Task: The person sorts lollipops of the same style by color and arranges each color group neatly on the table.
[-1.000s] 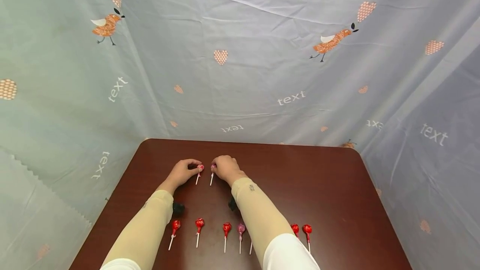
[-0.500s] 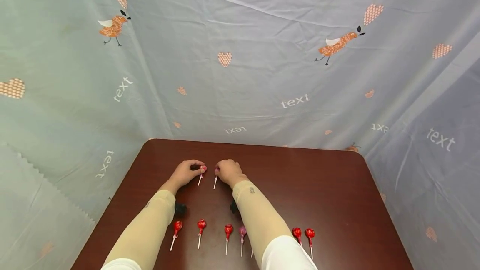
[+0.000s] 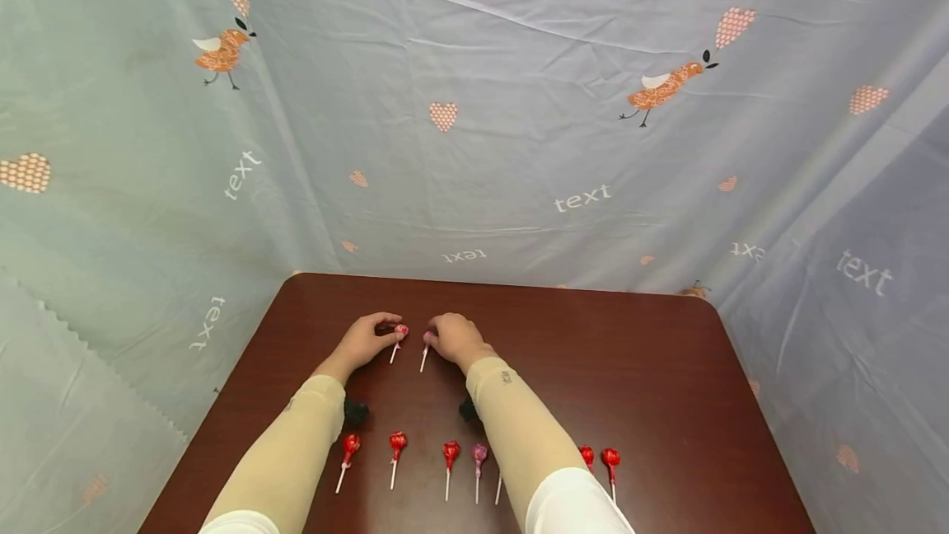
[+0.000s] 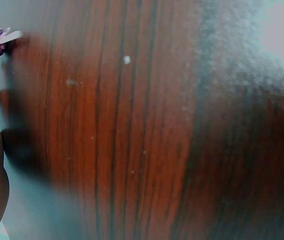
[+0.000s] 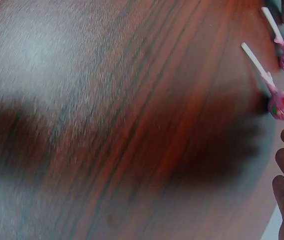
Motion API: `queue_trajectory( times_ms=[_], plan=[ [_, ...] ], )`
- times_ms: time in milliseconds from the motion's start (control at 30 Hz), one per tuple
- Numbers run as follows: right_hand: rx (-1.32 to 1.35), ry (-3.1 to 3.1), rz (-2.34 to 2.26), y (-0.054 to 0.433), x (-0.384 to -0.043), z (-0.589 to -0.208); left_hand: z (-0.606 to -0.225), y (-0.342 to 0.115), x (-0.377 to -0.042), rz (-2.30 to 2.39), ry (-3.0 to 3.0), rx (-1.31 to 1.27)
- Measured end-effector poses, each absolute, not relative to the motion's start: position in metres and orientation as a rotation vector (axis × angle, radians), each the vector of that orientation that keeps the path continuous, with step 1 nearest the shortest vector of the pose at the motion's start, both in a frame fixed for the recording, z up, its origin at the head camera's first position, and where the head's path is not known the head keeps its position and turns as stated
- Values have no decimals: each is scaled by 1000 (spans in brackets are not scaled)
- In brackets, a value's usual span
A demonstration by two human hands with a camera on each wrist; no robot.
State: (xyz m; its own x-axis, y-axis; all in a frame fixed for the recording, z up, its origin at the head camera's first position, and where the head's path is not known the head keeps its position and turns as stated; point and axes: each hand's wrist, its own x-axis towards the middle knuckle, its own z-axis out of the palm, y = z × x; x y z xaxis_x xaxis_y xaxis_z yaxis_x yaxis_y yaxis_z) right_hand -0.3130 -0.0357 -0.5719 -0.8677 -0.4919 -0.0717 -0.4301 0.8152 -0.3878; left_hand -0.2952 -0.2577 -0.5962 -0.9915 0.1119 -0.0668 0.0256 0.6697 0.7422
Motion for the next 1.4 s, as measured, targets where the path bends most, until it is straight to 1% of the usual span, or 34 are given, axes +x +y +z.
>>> queue_trajectory(
  times_ms=[167,367,733,1100,1400],
  plan=[
    [-758,2830,-636,-21,-311,-564,-589,-258,-291,1235,2766,113],
    [-847,2814,-769,6,-302,-555,-583,-259,-288,1249,2780,132],
    [-888,2815,-941,59,-280,-548,-557,-247,-278,1315,2814,286],
    [-786,2813,-1140,109,-248,-538,-538,-213,-259,1361,2814,446],
    [-678,2792,-1225,145,-211,-541,-541,-186,-228,1378,2797,602]
  ],
)
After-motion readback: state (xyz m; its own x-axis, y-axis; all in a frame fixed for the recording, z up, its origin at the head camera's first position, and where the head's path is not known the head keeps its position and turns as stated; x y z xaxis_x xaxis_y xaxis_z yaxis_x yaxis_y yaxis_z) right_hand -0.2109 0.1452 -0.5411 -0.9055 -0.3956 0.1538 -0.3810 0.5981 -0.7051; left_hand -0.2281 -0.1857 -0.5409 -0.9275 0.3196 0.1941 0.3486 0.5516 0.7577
